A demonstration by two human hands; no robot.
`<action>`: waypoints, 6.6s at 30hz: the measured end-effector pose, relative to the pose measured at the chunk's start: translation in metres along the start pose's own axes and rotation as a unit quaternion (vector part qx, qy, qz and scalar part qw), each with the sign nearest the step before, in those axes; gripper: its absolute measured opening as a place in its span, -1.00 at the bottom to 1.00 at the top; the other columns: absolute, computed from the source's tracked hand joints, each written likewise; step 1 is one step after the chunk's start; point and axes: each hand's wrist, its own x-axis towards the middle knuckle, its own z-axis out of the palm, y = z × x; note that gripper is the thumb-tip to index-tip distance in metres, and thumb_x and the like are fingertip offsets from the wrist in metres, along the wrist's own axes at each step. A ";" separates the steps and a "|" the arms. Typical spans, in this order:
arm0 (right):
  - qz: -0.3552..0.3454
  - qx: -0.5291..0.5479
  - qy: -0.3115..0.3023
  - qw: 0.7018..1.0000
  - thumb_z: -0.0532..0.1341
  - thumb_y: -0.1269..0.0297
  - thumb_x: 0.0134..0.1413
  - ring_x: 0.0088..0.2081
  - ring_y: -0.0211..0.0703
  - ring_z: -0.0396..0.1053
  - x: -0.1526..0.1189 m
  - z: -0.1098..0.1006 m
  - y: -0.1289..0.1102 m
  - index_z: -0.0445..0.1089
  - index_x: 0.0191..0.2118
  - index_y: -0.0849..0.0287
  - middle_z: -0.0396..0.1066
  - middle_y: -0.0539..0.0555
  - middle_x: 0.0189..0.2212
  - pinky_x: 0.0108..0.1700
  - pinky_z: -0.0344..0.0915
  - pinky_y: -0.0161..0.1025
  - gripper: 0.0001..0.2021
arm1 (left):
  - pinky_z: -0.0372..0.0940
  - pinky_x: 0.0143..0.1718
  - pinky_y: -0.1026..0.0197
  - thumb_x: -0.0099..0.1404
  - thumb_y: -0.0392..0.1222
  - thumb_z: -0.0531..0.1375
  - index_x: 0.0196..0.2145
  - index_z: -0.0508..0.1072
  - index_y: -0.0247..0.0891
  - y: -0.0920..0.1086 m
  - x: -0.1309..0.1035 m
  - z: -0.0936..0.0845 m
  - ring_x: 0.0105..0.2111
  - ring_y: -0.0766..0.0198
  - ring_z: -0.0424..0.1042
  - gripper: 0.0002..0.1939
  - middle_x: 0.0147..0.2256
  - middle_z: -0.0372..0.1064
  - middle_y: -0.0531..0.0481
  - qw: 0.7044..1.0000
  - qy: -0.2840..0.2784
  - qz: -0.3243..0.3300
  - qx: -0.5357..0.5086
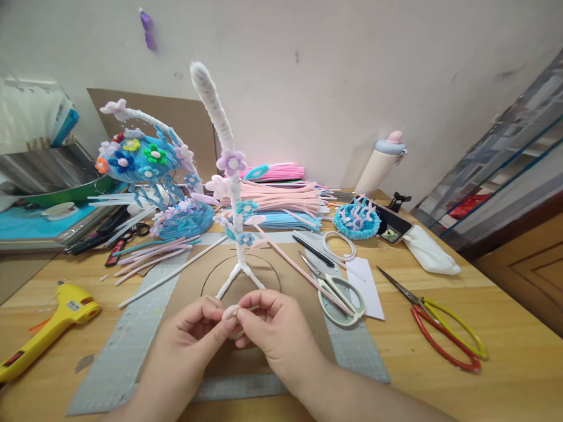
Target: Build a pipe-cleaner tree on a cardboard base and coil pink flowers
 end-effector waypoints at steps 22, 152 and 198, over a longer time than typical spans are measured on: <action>-0.266 -0.229 0.021 0.936 0.20 0.43 0.00 -0.38 -0.26 0.36 -0.004 -0.009 0.005 0.38 -0.41 0.18 0.37 0.02 -0.41 -0.35 0.36 -0.36 -0.96 | 0.28 -0.28 0.37 0.21 -0.41 0.16 -0.30 0.44 -0.18 0.012 0.000 -0.016 -0.28 0.36 0.34 -0.83 -0.29 0.24 0.03 0.873 0.006 0.337 0.353; -0.101 -0.041 0.085 0.990 0.35 0.19 -0.14 -0.46 -0.26 0.42 0.006 -0.013 -0.008 0.41 -0.47 0.21 0.47 0.00 -0.50 -0.33 0.38 -0.32 -0.80 | 0.12 -0.45 0.35 0.28 -0.22 0.14 -0.46 0.40 -0.32 0.009 0.012 -0.014 -0.51 0.43 0.18 -0.82 -0.47 0.22 0.06 0.936 -0.137 -0.183 -0.266; -0.060 0.052 -0.032 0.996 0.34 0.20 -0.12 -0.50 -0.30 0.36 0.001 -0.010 -0.008 0.39 -0.45 0.23 0.45 0.02 -0.51 -0.37 0.33 -0.33 -0.80 | 0.08 -0.49 0.30 0.23 -0.17 0.15 -0.46 0.34 -0.18 0.014 -0.005 -0.017 -0.52 0.30 0.18 -0.88 -0.52 0.23 0.06 0.966 -0.124 0.097 0.204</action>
